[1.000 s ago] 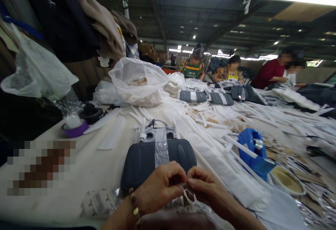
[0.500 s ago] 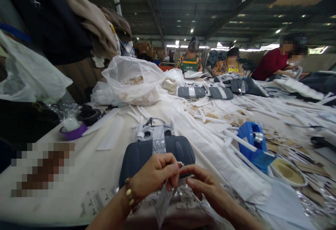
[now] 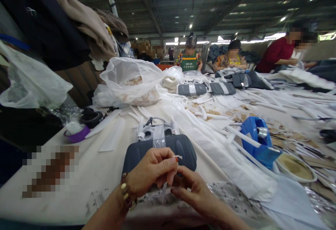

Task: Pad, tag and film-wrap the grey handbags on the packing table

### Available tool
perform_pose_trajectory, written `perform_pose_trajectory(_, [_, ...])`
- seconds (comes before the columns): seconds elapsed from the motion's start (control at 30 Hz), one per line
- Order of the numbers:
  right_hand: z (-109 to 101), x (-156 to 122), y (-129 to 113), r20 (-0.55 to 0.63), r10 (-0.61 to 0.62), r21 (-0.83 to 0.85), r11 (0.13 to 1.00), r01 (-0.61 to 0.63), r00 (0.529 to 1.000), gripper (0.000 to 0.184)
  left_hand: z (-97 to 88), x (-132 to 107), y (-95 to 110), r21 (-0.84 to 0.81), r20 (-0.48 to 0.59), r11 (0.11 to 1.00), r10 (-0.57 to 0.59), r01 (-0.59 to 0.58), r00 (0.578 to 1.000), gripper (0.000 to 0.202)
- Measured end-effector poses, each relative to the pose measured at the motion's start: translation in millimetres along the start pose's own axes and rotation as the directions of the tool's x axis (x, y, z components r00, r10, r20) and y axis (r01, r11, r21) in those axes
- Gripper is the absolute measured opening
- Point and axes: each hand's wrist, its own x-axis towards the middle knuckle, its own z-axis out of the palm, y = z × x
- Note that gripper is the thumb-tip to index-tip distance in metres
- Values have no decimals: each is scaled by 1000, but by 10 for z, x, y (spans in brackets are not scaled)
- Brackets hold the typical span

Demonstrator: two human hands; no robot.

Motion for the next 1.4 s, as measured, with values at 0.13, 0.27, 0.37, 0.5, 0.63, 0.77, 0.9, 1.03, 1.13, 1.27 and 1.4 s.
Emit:
perform_pose_trajectory(0.13, [11,-14,-17,-22,-2,57,998,4,1000,14,-26,-20,26,0,-12,1000,11,-11,1000,33])
perform_pose_trajectory(0.27, [-71,-46,-41,10,41,141,989,-42,999,16,-65,-41,47,-3,-39,1000,7,-8,999,33])
perform_pose_trajectory(0.37, [-120,-66,-40,80,82,258,961,-100,993,31,-69,-45,59,-17,-28,1000,8,-9,1000,33])
perform_pose_trajectory(0.5, [-108,-54,-44,177,140,336,922,-194,974,59,-40,-33,57,-58,4,998,15,-15,1000,33])
perform_pose_trajectory(0.63, [-71,-13,-89,258,178,282,926,-251,950,57,-14,-21,40,-75,-8,997,29,-30,1000,33])
perform_pose_trajectory(0.77, [-49,10,-138,221,161,176,964,-202,962,35,3,-11,30,-91,-23,995,44,-46,999,34])
perform_pose_trajectory(0.9, [-39,16,-142,238,162,175,963,-206,958,21,22,3,33,-58,-36,996,59,-61,998,33])
perform_pose_trajectory(1.03, [-41,20,-89,198,175,177,961,-211,964,18,23,11,40,-1,-69,997,78,-78,995,34])
perform_pose_trajectory(1.13, [-48,18,-54,192,197,59,975,-212,961,19,-7,8,40,41,-91,994,103,-99,991,34])
perform_pose_trajectory(1.27, [-85,8,-68,177,214,-32,977,-211,961,21,-55,-8,45,51,-107,990,138,-134,985,32])
perform_pose_trajectory(1.4, [-176,-8,-133,200,225,-42,974,-221,954,19,-56,-28,93,124,-54,985,124,-116,991,32])
